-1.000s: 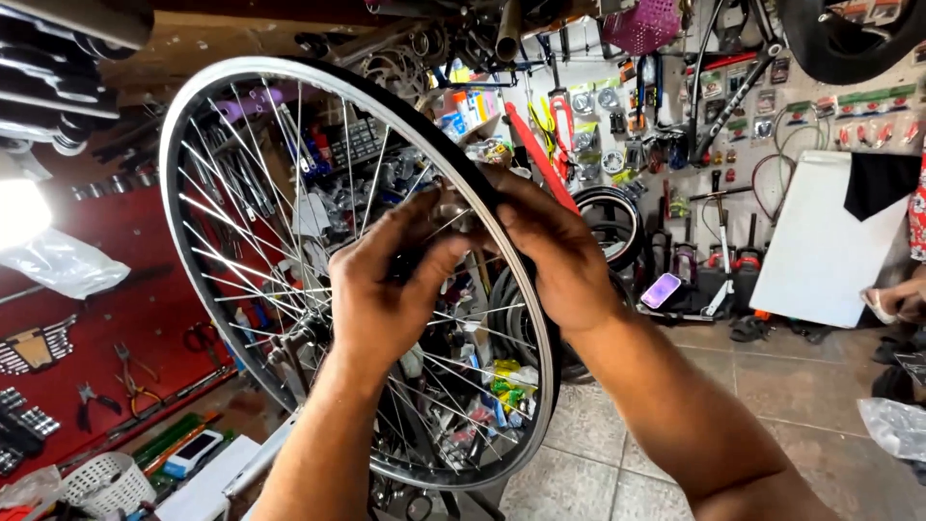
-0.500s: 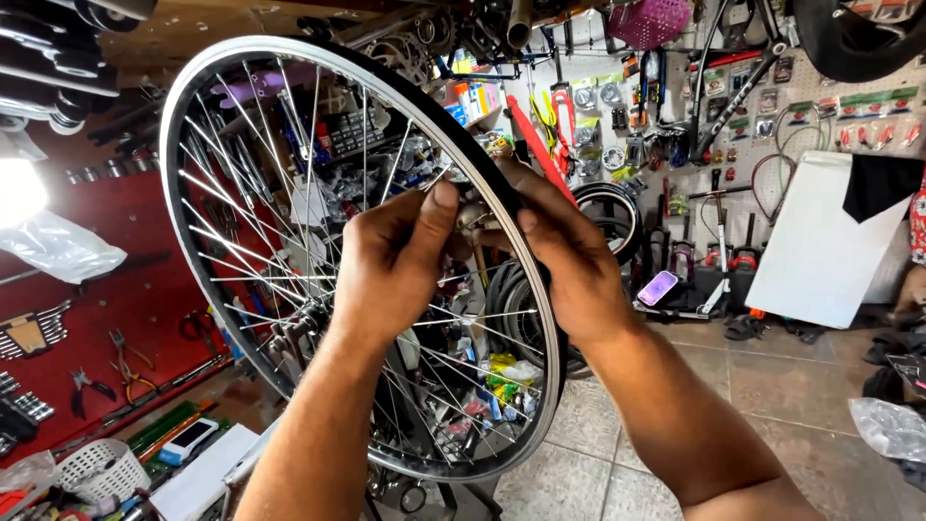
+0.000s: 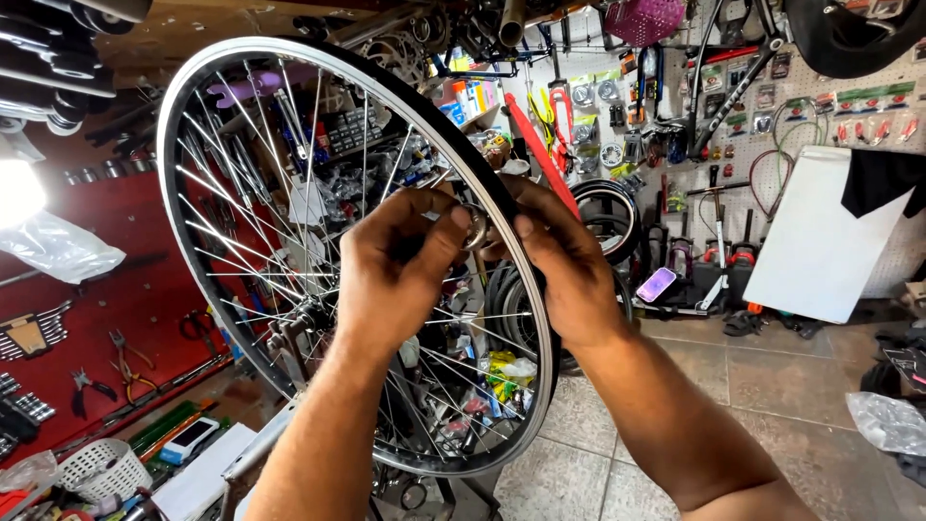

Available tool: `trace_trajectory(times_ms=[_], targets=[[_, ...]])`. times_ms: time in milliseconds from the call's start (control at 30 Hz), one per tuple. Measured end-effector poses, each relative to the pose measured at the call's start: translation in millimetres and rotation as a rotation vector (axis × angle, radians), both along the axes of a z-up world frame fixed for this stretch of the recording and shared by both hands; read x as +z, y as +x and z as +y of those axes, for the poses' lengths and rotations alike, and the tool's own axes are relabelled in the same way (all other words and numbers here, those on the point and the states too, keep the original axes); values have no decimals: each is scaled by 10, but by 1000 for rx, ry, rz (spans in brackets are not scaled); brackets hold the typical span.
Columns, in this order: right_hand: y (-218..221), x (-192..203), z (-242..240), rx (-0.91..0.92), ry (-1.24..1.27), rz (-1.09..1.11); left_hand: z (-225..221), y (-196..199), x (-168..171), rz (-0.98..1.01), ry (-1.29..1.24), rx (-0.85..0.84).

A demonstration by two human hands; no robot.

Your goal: Repairing a bicycle wheel hub on a truing stand

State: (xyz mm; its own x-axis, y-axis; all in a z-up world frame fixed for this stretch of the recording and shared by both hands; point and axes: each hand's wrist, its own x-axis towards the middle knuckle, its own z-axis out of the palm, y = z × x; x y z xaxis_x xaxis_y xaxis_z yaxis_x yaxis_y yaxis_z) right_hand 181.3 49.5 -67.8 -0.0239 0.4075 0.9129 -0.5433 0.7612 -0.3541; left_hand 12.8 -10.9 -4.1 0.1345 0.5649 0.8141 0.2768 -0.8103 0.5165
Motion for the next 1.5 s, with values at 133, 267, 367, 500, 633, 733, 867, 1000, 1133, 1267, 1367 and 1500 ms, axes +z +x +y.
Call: trace_trajectory(times_ms=[133,267,367,500,633,733,867,1000,1133,1267,1367,1500], targets=[[45,-9,14,4,13,-19,-46,-52,-28,169,208,37],[107,327,57,207,21,-169,-28,-65,-146,310,401,140],[99,358,249,193,118,-256,1,-59,-255,314,559,138],[87,188,288,196,-133,-106,21,-85,-206,190,833,370],[105,49,277,405,-30,-66,82,-49,-152,161,818,386],[77,6,219,369,-124,-26,48,19,-152,108,668,287],[56,22,180,411,-52,-53,45,22,-133,117,593,230],[-39,87,68,150,109,-4,-17,36,-99,88,436,87],[-76,-8,70,-16,-24,70,25,5,-183,80,271,133],[-127,-49,64,-125,1,62,46,-41,-211,193,430,166],[-155,-29,38,99,54,123,97,-35,-189,-31,231,-28],[-168,4,-14,104,61,13,-6,-50,-62,-74,-37,78]])
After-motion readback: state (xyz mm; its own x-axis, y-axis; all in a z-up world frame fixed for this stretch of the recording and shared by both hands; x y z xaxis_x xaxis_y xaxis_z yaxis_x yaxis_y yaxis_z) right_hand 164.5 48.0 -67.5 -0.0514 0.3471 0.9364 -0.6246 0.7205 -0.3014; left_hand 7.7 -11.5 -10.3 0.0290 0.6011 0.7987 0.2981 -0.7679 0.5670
